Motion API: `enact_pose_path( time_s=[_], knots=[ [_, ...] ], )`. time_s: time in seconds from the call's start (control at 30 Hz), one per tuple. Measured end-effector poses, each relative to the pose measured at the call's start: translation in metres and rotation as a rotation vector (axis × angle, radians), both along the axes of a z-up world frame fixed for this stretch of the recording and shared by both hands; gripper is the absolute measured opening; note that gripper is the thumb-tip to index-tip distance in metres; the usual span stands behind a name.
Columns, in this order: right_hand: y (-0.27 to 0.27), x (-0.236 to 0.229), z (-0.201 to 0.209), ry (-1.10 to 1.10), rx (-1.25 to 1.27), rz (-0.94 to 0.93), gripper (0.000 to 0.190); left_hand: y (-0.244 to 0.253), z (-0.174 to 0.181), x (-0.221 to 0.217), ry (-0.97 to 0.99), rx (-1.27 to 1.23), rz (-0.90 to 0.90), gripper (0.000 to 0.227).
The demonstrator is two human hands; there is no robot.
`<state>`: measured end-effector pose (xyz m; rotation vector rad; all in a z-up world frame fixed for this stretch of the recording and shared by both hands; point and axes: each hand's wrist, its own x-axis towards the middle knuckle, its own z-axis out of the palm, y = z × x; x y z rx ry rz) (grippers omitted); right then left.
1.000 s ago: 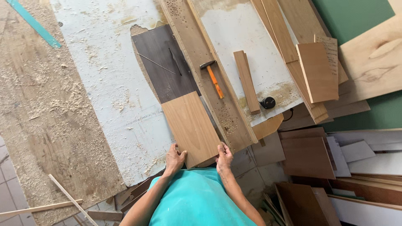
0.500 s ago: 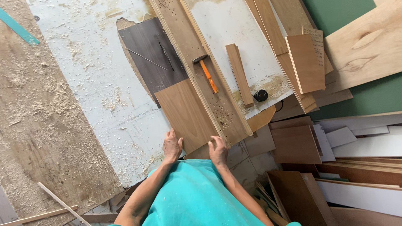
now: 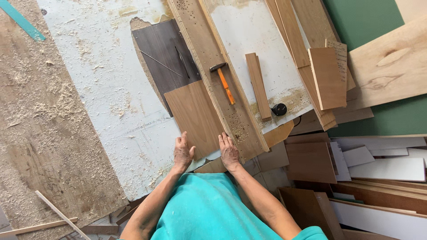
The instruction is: The person taps a wood plank into position with a hammer, measures distances with a tape measure, and uses a table saw to cut wood pieces into smaller segments, handling multiple wood planks and pieces over the course of the task.
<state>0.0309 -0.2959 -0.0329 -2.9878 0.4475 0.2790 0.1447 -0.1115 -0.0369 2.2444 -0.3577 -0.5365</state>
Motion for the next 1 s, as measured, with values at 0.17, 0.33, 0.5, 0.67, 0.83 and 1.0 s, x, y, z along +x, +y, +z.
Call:
enact_pose_path(
  time_s=[0.17, 0.33, 0.5, 0.67, 0.83, 1.0],
  knots=[
    [-0.006, 0.02, -0.005, -0.01, -0.034, 0.025, 0.055, 0.0, 0.029, -0.004, -0.152, 0.225, -0.239, 0.086],
    [-0.007, 0.043, -0.004, -0.04, -0.108, 0.046, 0.049, -0.015, 0.022, 0.01, -0.225, 0.497, -0.428, 0.074],
    [-0.01, 0.066, 0.001, -0.005, -0.229, 0.092, 0.048, -0.025, 0.022, 0.03, -0.201, 0.489, -0.395, 0.069],
    [-0.025, 0.077, 0.008, 0.108, -0.299, 0.125, 0.044, -0.029, 0.022, 0.036, -0.187, 0.489, -0.374, 0.069],
    [-0.055, 0.077, 0.024, 0.142, -0.377, 0.136, 0.053, -0.033, 0.015, 0.037, -0.171, 0.519, -0.385, 0.067],
    [-0.063, 0.088, 0.021, 0.161, -0.249, 0.14, 0.053, -0.036, 0.016, 0.046, -0.143, 0.506, -0.359, 0.067]
  ],
)
